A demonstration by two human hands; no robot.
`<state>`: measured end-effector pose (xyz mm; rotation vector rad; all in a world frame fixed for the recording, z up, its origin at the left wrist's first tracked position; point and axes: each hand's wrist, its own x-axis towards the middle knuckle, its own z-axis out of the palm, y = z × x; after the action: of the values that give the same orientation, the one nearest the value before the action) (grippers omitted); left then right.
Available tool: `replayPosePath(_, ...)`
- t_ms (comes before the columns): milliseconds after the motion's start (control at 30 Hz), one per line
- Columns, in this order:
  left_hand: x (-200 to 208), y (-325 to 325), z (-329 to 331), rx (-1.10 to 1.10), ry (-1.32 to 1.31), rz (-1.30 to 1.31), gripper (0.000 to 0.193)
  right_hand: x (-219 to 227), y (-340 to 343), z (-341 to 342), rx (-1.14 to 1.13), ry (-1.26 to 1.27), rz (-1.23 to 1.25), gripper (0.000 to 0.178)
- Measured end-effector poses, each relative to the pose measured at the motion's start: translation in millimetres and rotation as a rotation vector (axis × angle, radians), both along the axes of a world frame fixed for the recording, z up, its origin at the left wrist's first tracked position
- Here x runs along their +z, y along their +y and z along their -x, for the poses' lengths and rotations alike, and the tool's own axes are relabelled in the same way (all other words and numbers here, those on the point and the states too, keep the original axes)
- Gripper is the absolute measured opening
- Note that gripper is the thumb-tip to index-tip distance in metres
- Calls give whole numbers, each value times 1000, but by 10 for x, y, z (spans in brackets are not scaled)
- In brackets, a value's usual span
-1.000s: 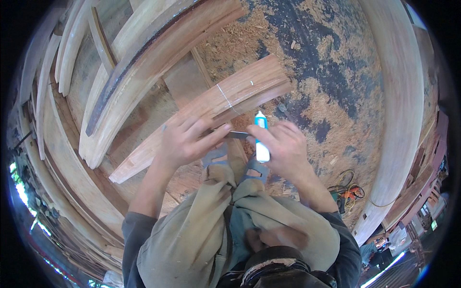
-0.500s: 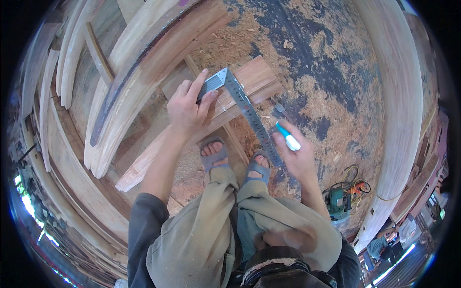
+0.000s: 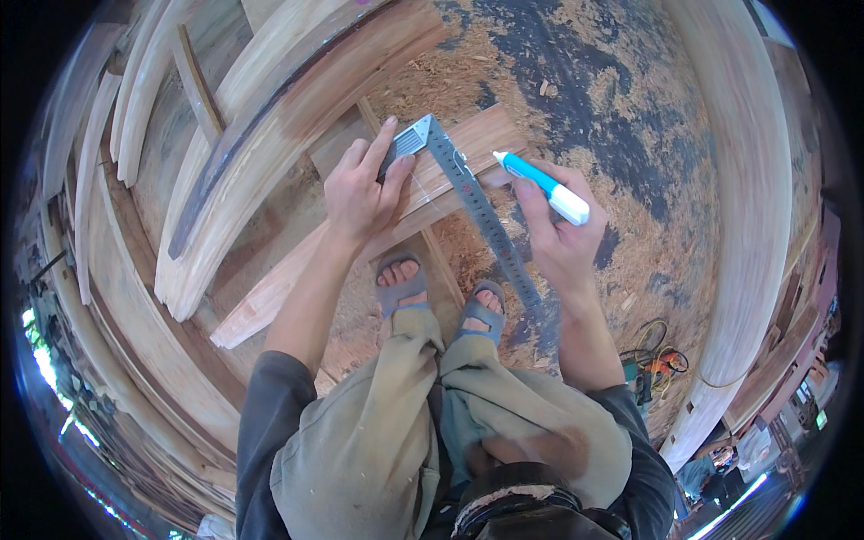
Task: The person measures and marks curved wooden pieces using a metal ruler and a marker. They repeatedly position the ruler, draw lines, and adjust the wood to ensure accurate markings for subsequent cutting or assembly.
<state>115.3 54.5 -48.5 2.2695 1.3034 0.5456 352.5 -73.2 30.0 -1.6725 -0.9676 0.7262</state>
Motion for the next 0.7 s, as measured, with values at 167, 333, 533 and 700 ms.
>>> replayPosePath(167,-12,8,2,-10,-4,-6,59,-117,176,88,61,-156,-33,19)
replayPosePath(333,-23,18,-1,-28,-6,-27,60,-166,290,98,130,-305,-87,20)
replayPosePath(533,-9,28,5,-42,-8,-36,56,-251,394,118,164,-433,-168,23)
replayPosePath(700,-1,26,-3,-42,-9,-35,54,-249,398,129,207,-510,-156,21)
